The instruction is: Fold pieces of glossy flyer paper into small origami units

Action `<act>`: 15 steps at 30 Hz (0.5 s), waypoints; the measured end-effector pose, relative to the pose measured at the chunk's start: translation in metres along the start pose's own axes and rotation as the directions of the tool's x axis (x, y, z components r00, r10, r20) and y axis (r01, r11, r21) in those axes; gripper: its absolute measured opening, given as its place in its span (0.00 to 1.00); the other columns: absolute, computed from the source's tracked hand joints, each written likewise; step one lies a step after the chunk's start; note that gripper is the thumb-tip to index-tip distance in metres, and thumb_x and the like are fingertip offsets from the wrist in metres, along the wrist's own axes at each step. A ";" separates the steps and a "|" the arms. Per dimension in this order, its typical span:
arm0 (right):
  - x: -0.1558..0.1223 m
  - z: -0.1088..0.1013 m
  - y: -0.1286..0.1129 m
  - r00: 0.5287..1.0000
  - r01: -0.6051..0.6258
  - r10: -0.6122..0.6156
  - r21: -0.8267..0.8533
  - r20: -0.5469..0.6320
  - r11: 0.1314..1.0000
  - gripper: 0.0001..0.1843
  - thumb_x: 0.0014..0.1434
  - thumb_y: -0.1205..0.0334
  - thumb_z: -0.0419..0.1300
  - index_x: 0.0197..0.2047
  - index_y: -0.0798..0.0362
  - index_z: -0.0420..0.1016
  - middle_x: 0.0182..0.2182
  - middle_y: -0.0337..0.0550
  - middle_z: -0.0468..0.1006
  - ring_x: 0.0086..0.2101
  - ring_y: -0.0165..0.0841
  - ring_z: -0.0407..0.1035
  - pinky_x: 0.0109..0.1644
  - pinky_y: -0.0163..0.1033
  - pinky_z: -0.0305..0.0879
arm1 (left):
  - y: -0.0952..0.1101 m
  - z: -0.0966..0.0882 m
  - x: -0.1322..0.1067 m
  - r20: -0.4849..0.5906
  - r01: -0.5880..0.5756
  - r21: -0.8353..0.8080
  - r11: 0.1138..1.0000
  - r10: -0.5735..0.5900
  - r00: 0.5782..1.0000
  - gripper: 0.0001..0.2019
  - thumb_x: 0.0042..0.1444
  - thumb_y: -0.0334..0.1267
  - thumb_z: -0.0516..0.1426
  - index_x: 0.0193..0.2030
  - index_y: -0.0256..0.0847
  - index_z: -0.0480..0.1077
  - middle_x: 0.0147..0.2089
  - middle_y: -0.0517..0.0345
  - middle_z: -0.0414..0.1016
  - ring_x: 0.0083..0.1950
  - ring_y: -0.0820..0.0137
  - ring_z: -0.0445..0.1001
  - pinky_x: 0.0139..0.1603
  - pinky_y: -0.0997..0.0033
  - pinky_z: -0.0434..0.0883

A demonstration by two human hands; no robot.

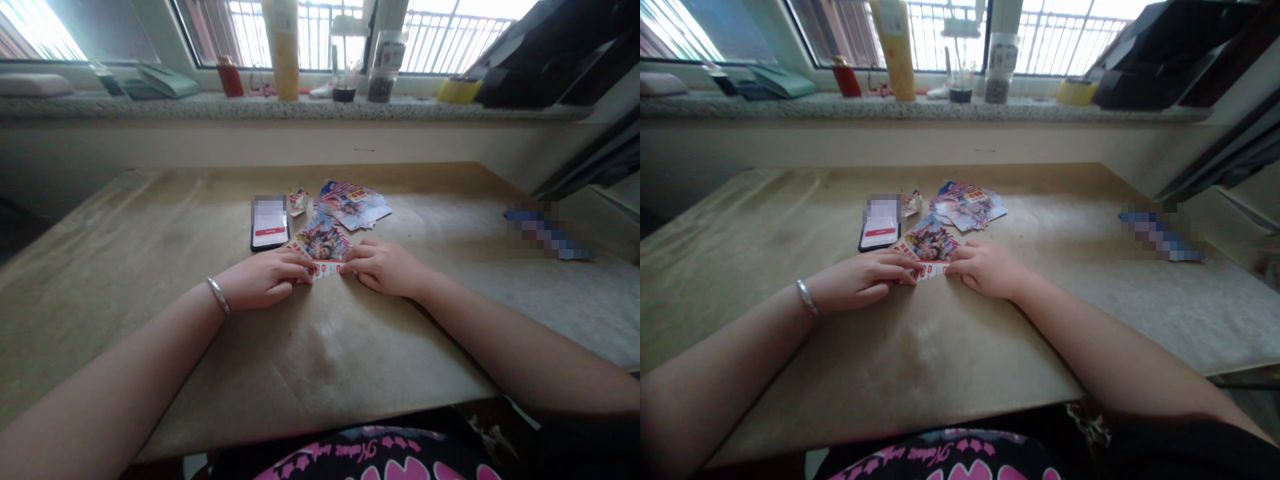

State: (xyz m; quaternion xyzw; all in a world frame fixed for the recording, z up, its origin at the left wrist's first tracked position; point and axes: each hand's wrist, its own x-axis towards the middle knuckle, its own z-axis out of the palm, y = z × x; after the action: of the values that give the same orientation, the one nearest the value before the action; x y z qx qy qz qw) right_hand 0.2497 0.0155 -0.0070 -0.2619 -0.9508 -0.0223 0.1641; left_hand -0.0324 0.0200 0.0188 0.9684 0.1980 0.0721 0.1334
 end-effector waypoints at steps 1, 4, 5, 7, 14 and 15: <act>0.000 0.000 0.000 1.000 0.002 -0.002 -0.002 -0.002 1.000 0.16 0.59 0.68 0.52 0.45 0.49 0.78 0.41 0.44 0.78 0.38 0.35 0.65 0.41 0.40 0.63 | 0.000 0.000 0.000 -0.002 0.000 -0.001 1.000 0.000 1.000 0.19 0.54 0.26 0.47 0.47 0.41 0.73 0.58 0.56 0.70 0.60 0.65 0.65 0.65 0.61 0.60; 0.000 0.000 0.000 1.000 0.010 -0.010 -0.010 -0.005 1.000 0.16 0.59 0.68 0.52 0.45 0.50 0.78 0.41 0.44 0.78 0.37 0.35 0.65 0.40 0.39 0.63 | 0.000 -0.001 -0.001 -0.016 -0.009 -0.001 1.000 0.009 1.000 0.18 0.54 0.26 0.47 0.45 0.41 0.74 0.57 0.56 0.71 0.59 0.65 0.66 0.64 0.62 0.61; 0.000 0.000 0.000 1.000 0.012 -0.012 -0.011 -0.006 1.000 0.16 0.60 0.68 0.52 0.45 0.50 0.78 0.41 0.44 0.78 0.37 0.35 0.65 0.40 0.39 0.63 | 0.000 -0.002 -0.001 -0.018 -0.012 0.002 1.000 0.012 1.000 0.18 0.54 0.26 0.47 0.45 0.41 0.74 0.57 0.56 0.71 0.59 0.65 0.66 0.64 0.62 0.61; 0.000 0.001 0.001 1.000 0.014 -0.014 -0.008 -0.003 1.000 0.16 0.59 0.68 0.52 0.45 0.50 0.78 0.41 0.44 0.78 0.37 0.35 0.65 0.41 0.39 0.63 | 0.000 -0.003 -0.001 -0.019 -0.013 0.006 1.000 0.013 1.000 0.17 0.55 0.27 0.47 0.43 0.41 0.74 0.56 0.55 0.72 0.58 0.65 0.67 0.63 0.61 0.62; -0.001 0.000 0.001 1.000 0.013 -0.013 0.005 0.002 1.000 0.16 0.61 0.67 0.51 0.46 0.49 0.77 0.41 0.44 0.77 0.38 0.34 0.65 0.41 0.39 0.63 | -0.005 -0.004 -0.004 0.007 0.006 -0.012 1.000 -0.006 1.000 0.16 0.56 0.28 0.48 0.41 0.43 0.75 0.55 0.58 0.73 0.57 0.67 0.69 0.61 0.65 0.63; -0.001 0.000 0.001 1.000 0.015 -0.015 0.005 0.001 1.000 0.16 0.61 0.67 0.51 0.46 0.49 0.77 0.41 0.44 0.77 0.38 0.34 0.65 0.41 0.39 0.63 | -0.006 -0.004 -0.005 0.009 0.011 -0.014 1.000 -0.011 1.000 0.16 0.57 0.29 0.48 0.41 0.43 0.76 0.55 0.59 0.73 0.57 0.68 0.69 0.61 0.66 0.63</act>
State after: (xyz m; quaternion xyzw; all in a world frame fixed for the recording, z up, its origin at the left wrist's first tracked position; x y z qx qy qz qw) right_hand 0.2512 0.0162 -0.0078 -0.2541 -0.9529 -0.0209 0.1640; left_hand -0.0396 0.0242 0.0208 0.9666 0.2021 0.0686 0.1416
